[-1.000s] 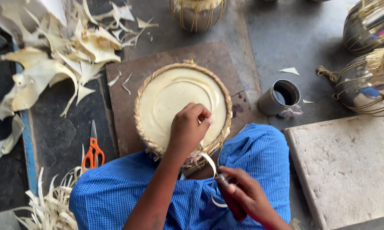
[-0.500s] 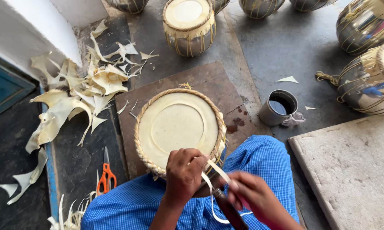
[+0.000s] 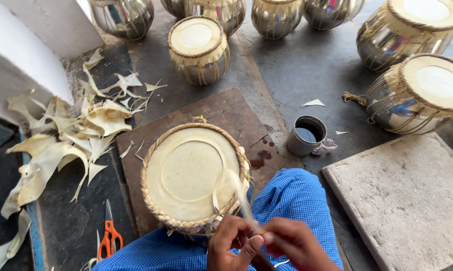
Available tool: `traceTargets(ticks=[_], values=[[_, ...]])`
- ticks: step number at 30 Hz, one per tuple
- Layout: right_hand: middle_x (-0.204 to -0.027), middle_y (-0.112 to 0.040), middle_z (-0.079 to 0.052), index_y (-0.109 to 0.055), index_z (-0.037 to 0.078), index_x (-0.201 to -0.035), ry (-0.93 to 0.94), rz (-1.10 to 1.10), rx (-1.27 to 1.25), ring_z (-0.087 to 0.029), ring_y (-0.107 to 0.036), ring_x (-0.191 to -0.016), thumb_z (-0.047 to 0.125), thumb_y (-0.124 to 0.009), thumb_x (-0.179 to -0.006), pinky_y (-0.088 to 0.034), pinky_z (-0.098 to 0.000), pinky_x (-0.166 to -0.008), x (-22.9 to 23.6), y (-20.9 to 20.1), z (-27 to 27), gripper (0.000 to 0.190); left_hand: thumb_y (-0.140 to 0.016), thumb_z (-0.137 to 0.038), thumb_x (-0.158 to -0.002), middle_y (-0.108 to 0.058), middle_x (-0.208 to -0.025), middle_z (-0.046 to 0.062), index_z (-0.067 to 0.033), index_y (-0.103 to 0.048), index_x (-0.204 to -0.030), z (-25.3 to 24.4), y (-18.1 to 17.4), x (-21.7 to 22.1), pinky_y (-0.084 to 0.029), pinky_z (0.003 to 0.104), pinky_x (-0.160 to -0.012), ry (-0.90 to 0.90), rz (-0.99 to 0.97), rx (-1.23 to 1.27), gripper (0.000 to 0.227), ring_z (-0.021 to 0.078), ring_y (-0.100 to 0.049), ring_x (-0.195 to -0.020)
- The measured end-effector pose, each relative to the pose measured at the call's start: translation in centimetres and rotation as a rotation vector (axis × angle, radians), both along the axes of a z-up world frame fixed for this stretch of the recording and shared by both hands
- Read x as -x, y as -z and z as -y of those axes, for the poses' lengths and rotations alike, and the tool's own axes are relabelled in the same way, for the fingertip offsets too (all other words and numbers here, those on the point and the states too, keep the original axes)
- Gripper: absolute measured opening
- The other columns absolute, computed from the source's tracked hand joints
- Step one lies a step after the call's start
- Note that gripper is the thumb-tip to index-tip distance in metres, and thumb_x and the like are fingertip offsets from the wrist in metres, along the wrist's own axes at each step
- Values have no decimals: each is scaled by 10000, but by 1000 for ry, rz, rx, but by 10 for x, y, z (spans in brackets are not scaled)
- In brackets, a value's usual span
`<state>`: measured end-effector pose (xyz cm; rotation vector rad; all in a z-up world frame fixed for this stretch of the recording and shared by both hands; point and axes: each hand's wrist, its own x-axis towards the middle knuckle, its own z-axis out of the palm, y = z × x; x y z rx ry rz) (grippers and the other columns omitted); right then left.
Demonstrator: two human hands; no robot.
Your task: The person is repairing the rim of a drum by using a metal pick tool to tuck a thin strip of hide into the woven braiding and then using scissors to trim the excess material.
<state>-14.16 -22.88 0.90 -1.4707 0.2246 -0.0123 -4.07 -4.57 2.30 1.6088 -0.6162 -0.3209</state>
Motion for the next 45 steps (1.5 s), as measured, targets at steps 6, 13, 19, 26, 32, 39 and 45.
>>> traceTargets(ticks=[6, 13, 19, 26, 32, 39, 45], values=[[-808, -680, -63, -698, -7, -1095, -214, 124, 135, -145, -669, -714, 133, -608, -976, -553, -290, -643, -17, -43, -20, 205, -779, -127, -875, -686, -885, 49, -74, -740, -948, -18, -14, 12, -589, 318, -681, -193, 360, -48, 99, 170, -707, -772], [-716, -689, -50, -749, 13, -917, -9, 86, 400, -126, -671, -622, 141, -692, -904, -532, -269, -569, 0, -21, -21, 141, -765, -103, -908, -638, -848, 72, -39, -695, -939, -10, -26, 25, -541, 341, -650, -103, 198, -64, 99, 217, -662, -738], [-762, -692, -46, -723, 14, -865, 9, 182, 411, -136, -667, -672, 135, -716, -881, -535, -277, -605, 2, -10, -17, 122, -750, -196, -953, -653, -865, 52, -64, -650, -892, -10, -25, 31, -483, 401, -723, -133, 394, -139, 177, 243, -646, -782], [-926, -727, -50, -680, 65, -1159, 67, -33, 469, -130, -741, -769, 236, -731, -863, -588, -284, -700, 2, -9, -29, 347, -709, -215, -948, -612, -896, 91, -41, -590, -834, -29, -7, -32, -445, 429, -829, -441, 510, -363, 240, 276, -607, -863], [-905, -725, -48, -588, 186, -1407, -65, -386, 335, -137, -703, -623, 380, -789, -783, -568, -305, -545, -3, -12, -49, 684, -703, -140, -932, -618, -1024, 97, -47, -601, -849, -26, 3, -38, -452, 445, -904, -444, 592, -355, 161, 260, -610, -970], [-696, -624, -40, -598, 164, -1408, -47, -413, 226, -103, -572, -393, 383, -782, -781, -445, -279, -364, -4, -6, -51, 689, -687, -137, -934, -611, -1047, 109, -25, -625, -912, -27, 8, -39, -457, 448, -927, -440, 601, -406, 130, 256, -614, -1000], [-695, -611, -41, -592, 159, -1411, -58, -399, 204, -107, -560, -386, 380, -781, -787, -440, -275, -359, -3, -1, -50, 689, -700, -179, -923, -611, -1031, 100, -27, -656, -921, -22, 9, -40, -431, 452, -922, -442, 614, -475, 159, 245, -602, -996]])
